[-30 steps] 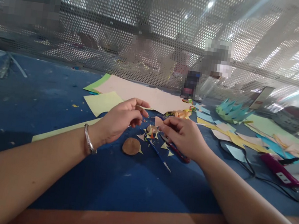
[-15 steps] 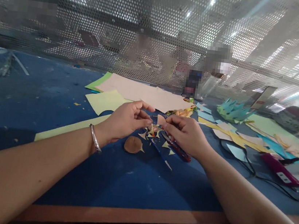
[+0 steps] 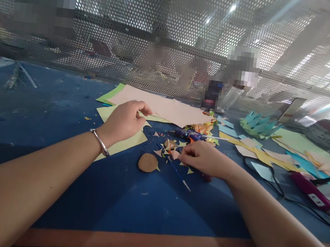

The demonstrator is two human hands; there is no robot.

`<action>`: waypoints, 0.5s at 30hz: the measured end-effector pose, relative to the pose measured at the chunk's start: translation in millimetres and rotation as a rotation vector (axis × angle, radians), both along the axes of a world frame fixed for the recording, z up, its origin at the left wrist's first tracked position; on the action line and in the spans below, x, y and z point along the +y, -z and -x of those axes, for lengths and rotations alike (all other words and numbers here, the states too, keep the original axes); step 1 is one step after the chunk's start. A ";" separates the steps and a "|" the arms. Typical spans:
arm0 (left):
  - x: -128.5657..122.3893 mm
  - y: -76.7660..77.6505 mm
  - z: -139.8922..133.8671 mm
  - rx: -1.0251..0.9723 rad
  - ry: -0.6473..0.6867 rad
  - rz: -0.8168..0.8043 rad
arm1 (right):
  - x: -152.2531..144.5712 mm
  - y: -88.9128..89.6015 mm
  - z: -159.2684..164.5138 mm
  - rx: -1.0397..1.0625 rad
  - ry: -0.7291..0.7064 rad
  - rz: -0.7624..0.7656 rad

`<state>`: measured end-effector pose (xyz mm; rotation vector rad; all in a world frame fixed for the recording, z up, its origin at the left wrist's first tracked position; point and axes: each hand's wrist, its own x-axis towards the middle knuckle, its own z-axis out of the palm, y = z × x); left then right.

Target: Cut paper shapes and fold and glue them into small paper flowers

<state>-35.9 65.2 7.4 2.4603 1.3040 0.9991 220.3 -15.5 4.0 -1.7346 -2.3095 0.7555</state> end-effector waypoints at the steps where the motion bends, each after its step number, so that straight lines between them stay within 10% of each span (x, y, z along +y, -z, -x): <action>1: 4.2 -0.2 4.5 0.083 -0.019 0.006 | 0.7 -1.0 -2.2 -0.013 -0.007 -0.014; 15: 12.8 -8.9 32.9 0.568 -0.187 0.250 | 3.8 -2.5 -20.7 -0.210 -0.020 -0.158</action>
